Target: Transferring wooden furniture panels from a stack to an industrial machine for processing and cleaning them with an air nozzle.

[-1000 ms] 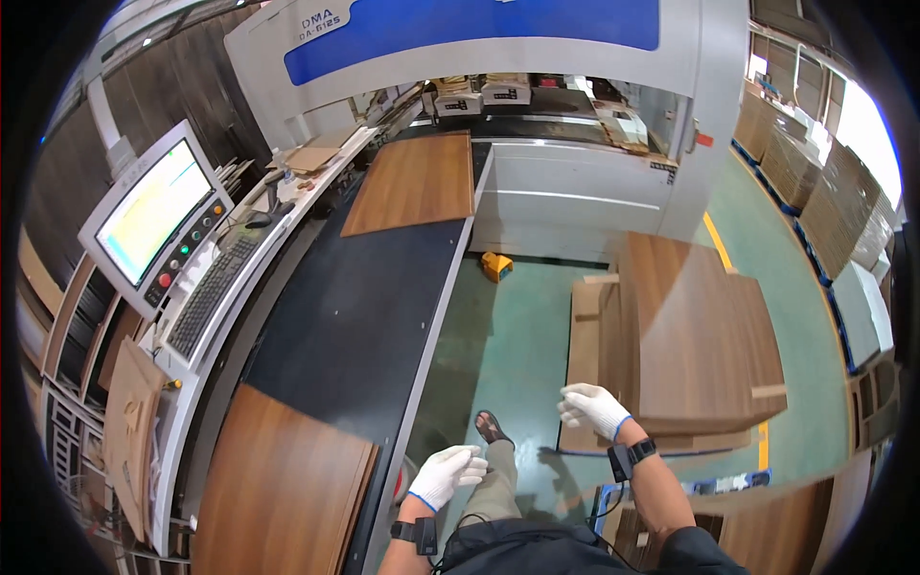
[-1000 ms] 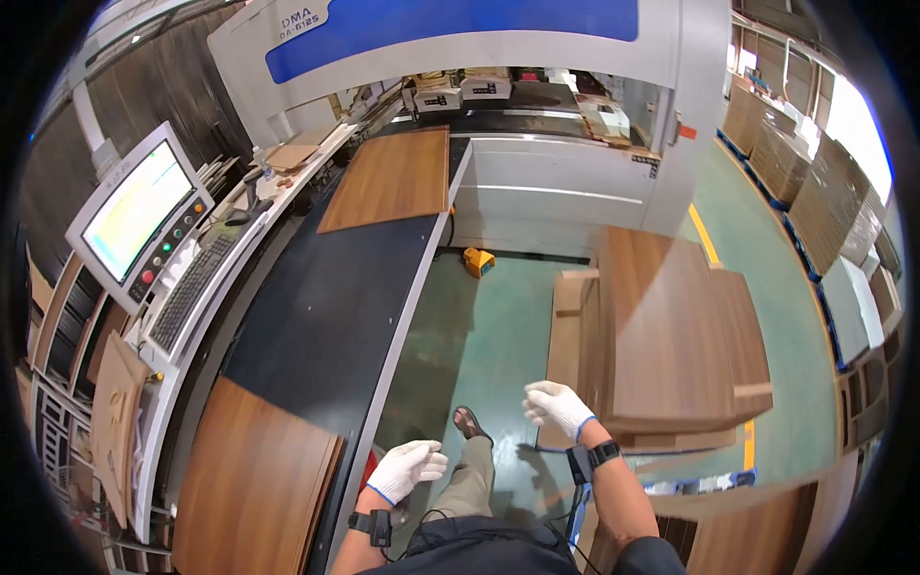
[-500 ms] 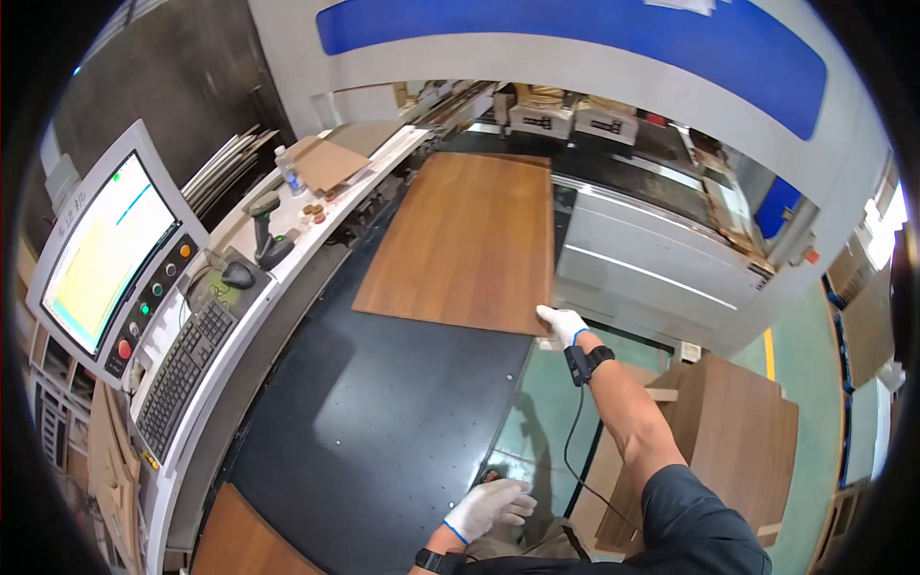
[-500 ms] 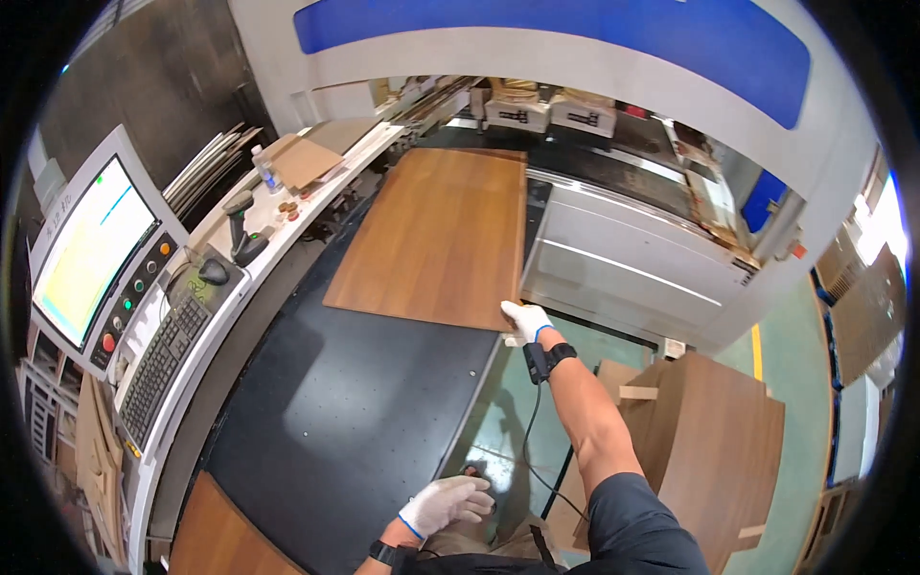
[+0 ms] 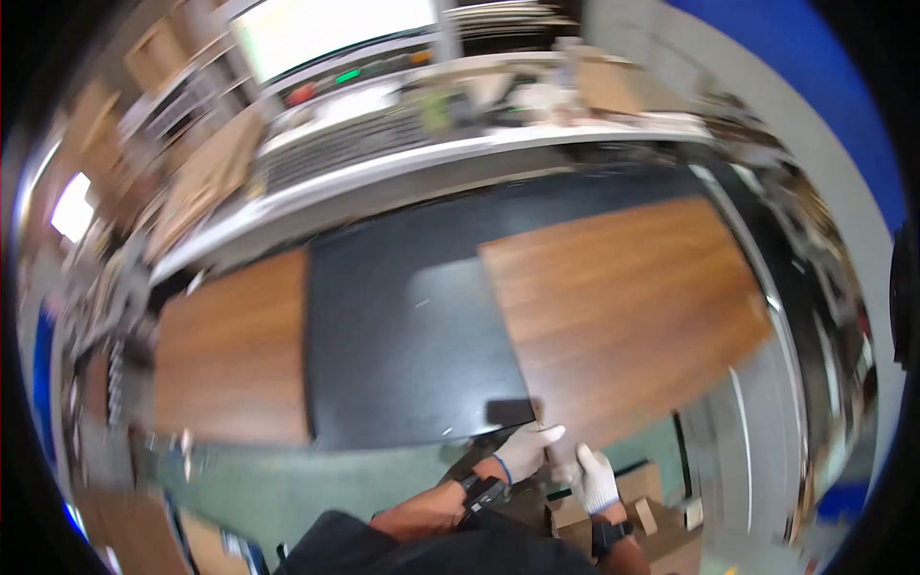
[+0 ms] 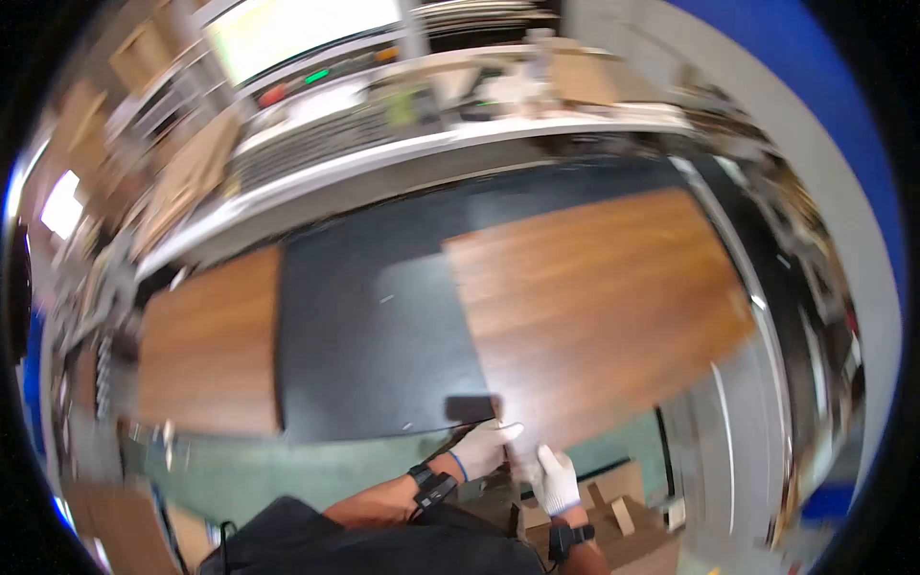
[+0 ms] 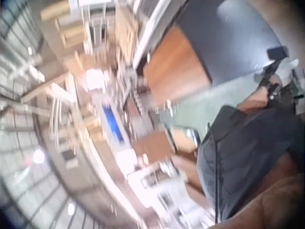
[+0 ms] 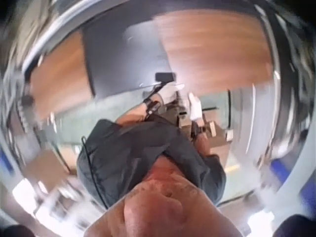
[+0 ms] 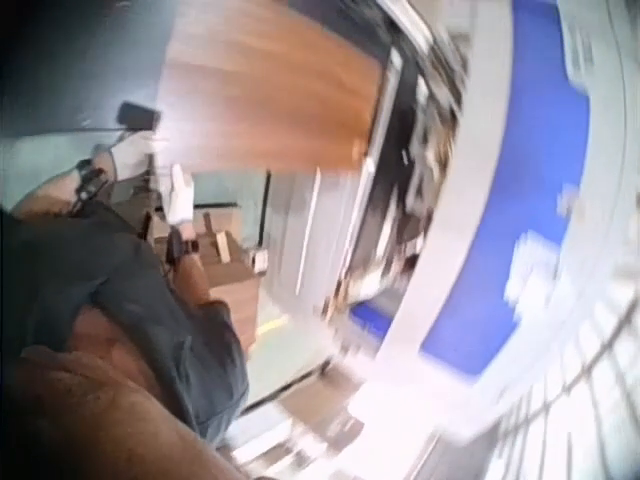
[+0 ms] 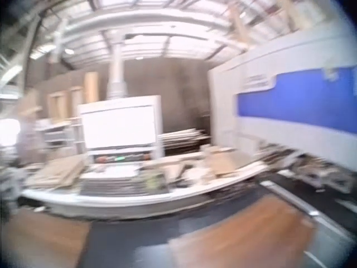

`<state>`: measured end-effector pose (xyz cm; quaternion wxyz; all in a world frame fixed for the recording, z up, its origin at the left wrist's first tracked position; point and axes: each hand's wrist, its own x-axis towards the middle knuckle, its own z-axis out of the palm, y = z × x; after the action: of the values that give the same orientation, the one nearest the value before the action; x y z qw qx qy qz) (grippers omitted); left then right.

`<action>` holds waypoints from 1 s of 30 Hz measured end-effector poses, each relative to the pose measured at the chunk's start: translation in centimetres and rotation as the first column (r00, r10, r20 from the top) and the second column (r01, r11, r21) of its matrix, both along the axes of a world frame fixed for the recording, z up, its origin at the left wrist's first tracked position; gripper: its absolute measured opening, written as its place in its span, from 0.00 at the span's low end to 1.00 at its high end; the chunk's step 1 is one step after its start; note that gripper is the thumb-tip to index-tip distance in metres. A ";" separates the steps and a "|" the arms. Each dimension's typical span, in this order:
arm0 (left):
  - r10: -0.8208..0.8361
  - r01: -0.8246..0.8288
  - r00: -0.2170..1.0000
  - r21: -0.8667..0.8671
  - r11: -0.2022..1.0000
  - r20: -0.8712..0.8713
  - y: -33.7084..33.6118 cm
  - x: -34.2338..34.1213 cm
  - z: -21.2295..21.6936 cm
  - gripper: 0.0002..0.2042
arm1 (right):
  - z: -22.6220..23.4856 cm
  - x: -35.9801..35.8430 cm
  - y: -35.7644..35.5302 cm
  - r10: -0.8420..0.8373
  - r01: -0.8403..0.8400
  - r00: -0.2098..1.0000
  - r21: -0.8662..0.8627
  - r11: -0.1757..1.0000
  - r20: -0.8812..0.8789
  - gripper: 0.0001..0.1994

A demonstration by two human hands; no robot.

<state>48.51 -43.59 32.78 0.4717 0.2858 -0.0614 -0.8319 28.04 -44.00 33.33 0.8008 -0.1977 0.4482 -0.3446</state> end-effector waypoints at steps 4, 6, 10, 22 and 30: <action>0.242 -0.256 0.926 0.012 0.967 0.290 7.6 5.1 3.9 0.22 | 4.4 -2.3 -0.6 -0.166 0.173 0.974 -0.035 0.984 0.155 0.25; 0.245 -0.273 0.770 -0.042 0.961 0.590 13.0 10.7 4.4 0.17 | 3.6 -6.0 -4.9 -0.372 0.368 0.928 -0.152 0.917 0.000 0.32; 0.298 -0.330 0.457 -0.151 0.932 0.838 17.8 19.4 15.2 0.11 | 1.8 -11.2 -7.4 -0.658 0.658 0.753 0.012 0.753 0.036 0.34; 0.041 -0.565 -0.059 -0.067 0.822 0.997 36.9 48.5 15.7 0.16 | 1.7 18.7 6.4 -0.140 0.148 0.980 -0.042 0.988 0.139 0.25; -0.435 -0.532 -0.741 -0.053 0.845 0.512 43.8 57.5 12.4 0.36 | 5.3 30.4 13.8 0.724 -0.741 0.669 0.228 0.632 0.170 0.17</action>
<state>106.02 0.25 45.20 0.0675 0.9717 -0.2080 0.0889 58.40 -30.20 38.68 0.9042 -0.2372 0.3480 0.0705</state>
